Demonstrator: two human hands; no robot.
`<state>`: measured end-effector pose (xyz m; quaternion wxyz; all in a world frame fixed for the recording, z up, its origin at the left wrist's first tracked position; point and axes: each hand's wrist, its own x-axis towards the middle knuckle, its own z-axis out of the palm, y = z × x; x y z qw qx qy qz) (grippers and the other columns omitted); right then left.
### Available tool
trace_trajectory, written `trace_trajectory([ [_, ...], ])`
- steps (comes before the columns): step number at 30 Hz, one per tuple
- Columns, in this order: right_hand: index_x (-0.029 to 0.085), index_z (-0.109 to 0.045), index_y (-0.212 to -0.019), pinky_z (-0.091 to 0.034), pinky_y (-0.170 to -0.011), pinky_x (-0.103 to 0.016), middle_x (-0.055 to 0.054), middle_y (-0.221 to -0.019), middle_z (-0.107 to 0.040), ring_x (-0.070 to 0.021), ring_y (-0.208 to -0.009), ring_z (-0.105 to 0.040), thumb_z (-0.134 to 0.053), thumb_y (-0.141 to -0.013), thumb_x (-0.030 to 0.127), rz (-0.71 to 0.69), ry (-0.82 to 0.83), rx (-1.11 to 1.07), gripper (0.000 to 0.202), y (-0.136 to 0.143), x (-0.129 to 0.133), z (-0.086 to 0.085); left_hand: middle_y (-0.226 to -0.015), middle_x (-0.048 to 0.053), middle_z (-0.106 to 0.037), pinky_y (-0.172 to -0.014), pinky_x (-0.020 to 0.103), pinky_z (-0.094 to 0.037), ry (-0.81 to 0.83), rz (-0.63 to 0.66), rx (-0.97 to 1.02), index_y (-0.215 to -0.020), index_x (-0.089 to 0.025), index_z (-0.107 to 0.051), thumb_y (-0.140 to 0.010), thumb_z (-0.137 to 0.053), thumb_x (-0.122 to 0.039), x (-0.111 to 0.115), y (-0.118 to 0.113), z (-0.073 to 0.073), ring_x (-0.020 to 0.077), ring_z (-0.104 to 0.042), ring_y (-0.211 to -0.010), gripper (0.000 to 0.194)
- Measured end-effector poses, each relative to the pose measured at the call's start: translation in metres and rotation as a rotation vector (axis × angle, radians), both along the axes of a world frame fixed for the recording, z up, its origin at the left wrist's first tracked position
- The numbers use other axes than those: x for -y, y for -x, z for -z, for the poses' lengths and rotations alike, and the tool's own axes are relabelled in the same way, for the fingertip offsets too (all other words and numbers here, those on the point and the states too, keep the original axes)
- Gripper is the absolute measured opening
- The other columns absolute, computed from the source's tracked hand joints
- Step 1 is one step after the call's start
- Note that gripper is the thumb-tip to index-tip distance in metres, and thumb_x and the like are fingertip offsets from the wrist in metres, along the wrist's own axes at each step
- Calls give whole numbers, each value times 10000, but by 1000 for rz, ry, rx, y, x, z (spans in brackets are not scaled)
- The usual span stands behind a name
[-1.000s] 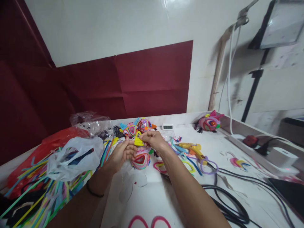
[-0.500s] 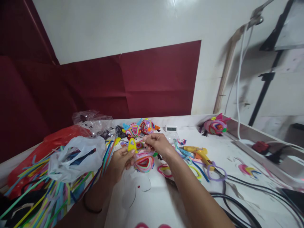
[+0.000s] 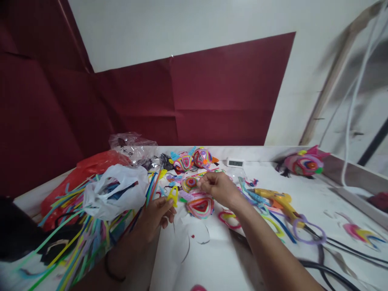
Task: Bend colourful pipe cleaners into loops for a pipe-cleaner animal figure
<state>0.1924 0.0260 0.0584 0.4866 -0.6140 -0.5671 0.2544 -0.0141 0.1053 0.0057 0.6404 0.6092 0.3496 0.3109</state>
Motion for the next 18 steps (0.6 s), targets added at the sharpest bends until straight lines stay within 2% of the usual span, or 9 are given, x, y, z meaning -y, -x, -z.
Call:
trace_trajectory([
  [3,130,-590,-670,-307,-493,-218,32,-563,-463,-89,-527,-381,-566,-749,401,-34,23,108,283,9,0,2,-505,11,-579,-300,168,-286,-22,-7,-23,-592,-146,-533,-685,-584,-522,-5,2,10,77,-485,-367,390],
  [6,140,-574,-661,-309,-489,-209,32,-571,-453,-89,-534,-376,-544,-777,408,-67,30,203,293,21,-1,0,-362,-19,-487,-280,175,-229,-40,-9,-52,-513,-156,-508,-712,-551,-501,-10,1,17,56,-380,-275,401],
  [9,154,-535,-624,-289,-464,-201,42,-546,-421,-84,-509,-358,-523,-798,419,-116,29,268,318,35,-7,-5,-317,-41,-440,-282,176,-195,-47,-21,-71,-479,-170,-466,-736,-537,-449,-9,-1,20,36,-311,-241,386],
  [11,157,-532,-623,-292,-458,-201,38,-540,-449,-87,-497,-381,-525,-798,401,-156,29,296,300,48,-12,-10,-326,-48,-445,-286,176,-191,-47,-29,-84,-495,-170,-469,-757,-526,-424,-6,-1,21,31,-299,-243,369],
  [15,165,-596,-674,-341,-495,-207,14,-569,-567,-112,-527,-488,-520,-791,311,-298,51,383,202,80,-20,-21,-383,-37,-487,-298,183,-229,-19,-11,-136,-576,-150,-544,-792,-521,-413,-3,0,26,50,-369,-278,341],
  [18,181,-629,-692,-359,-507,-208,12,-559,-601,-126,-538,-540,-512,-794,280,-363,109,441,184,101,-20,-26,-565,25,-596,-402,204,-387,-7,-31,-161,-700,-109,-620,-815,-547,-370,-5,2,31,89,-519,-443,295],
])
